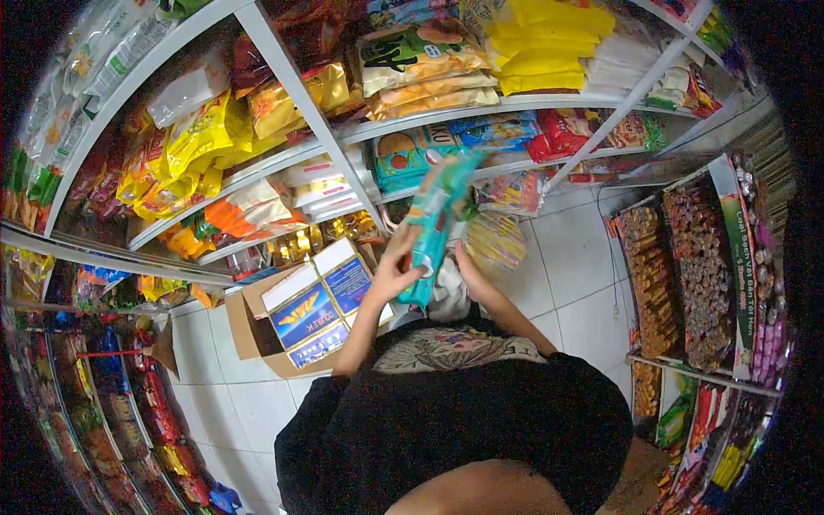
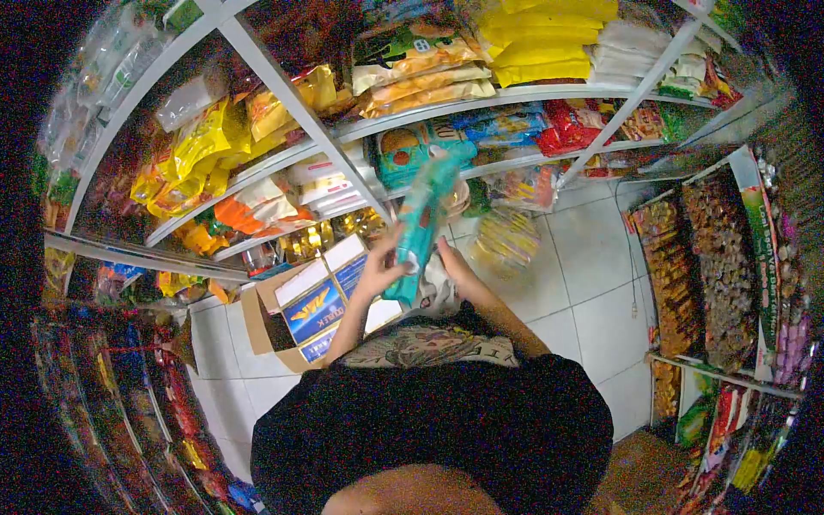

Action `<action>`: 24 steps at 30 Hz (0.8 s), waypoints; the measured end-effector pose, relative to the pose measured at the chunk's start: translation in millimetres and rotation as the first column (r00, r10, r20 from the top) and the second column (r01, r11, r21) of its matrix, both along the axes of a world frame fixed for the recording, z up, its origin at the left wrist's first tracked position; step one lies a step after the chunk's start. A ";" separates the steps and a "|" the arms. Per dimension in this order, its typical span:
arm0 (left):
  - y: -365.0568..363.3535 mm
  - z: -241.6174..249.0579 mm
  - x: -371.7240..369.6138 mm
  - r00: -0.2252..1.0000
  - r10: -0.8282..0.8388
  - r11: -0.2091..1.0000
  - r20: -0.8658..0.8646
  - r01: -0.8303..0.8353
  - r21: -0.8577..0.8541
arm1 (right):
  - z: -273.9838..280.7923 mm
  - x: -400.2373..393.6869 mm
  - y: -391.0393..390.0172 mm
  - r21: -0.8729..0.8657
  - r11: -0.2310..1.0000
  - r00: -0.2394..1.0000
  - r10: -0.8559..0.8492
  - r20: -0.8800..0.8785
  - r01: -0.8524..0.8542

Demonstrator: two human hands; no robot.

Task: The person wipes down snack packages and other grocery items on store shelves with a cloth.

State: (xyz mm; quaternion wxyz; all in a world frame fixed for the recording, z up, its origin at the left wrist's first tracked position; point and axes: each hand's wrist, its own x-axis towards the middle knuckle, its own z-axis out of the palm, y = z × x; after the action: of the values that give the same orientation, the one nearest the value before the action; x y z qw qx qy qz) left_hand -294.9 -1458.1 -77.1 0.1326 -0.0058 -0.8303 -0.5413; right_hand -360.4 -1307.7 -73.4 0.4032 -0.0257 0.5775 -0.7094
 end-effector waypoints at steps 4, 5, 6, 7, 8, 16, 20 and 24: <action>7.4 9.9 -9.6 0.991 -0.131 0.975 0.024 0.133 -0.179 | -15.2 -17.3 3.8 0.084 0.993 0.996 0.082 0.044 -0.086; 7.4 10.5 -10.1 0.991 -0.121 0.968 0.059 0.131 -0.213 | -21.8 -21.4 1.8 0.026 0.997 0.997 0.068 0.043 -0.069; 7.0 11.6 -11.7 0.992 -0.116 0.969 0.056 0.125 -0.212 | -27.4 -23.5 2.1 0.028 0.997 0.997 0.073 0.040 -0.074; 6.2 12.9 -13.8 0.993 -0.109 0.956 0.044 0.117 -0.268 | -32.9 -25.5 2.0 0.077 0.995 0.996 0.067 -0.052 -0.063; 5.3 14.5 -14.8 0.994 -0.103 0.940 0.036 0.109 -0.324 | -29.4 -24.7 -0.9 0.123 0.991 0.988 0.065 -0.141 -0.048; 13.5 -2.7 -28.2 0.973 0.091 0.657 0.210 0.100 -0.747 | -48.3 -35.5 -33.6 -0.046 0.992 0.946 -0.099 0.307 0.119; 10.4 8.6 -22.3 0.971 0.146 0.632 0.187 0.054 -0.773 | -70.7 -41.4 -49.9 -0.260 0.960 0.990 -0.074 0.123 0.104; -0.6 33.7 -5.2 0.993 0.116 0.825 -0.001 -0.098 -0.557 | -87.4 -68.7 -48.9 -0.339 0.916 0.860 -0.014 0.509 0.216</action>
State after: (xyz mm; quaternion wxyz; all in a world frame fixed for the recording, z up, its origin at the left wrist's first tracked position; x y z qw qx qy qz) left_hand -300.2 -1458.8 -43.4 0.1418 0.0112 -0.9527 -0.2685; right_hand -429.1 -1356.6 -160.8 0.4810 0.1143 0.3043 -0.8142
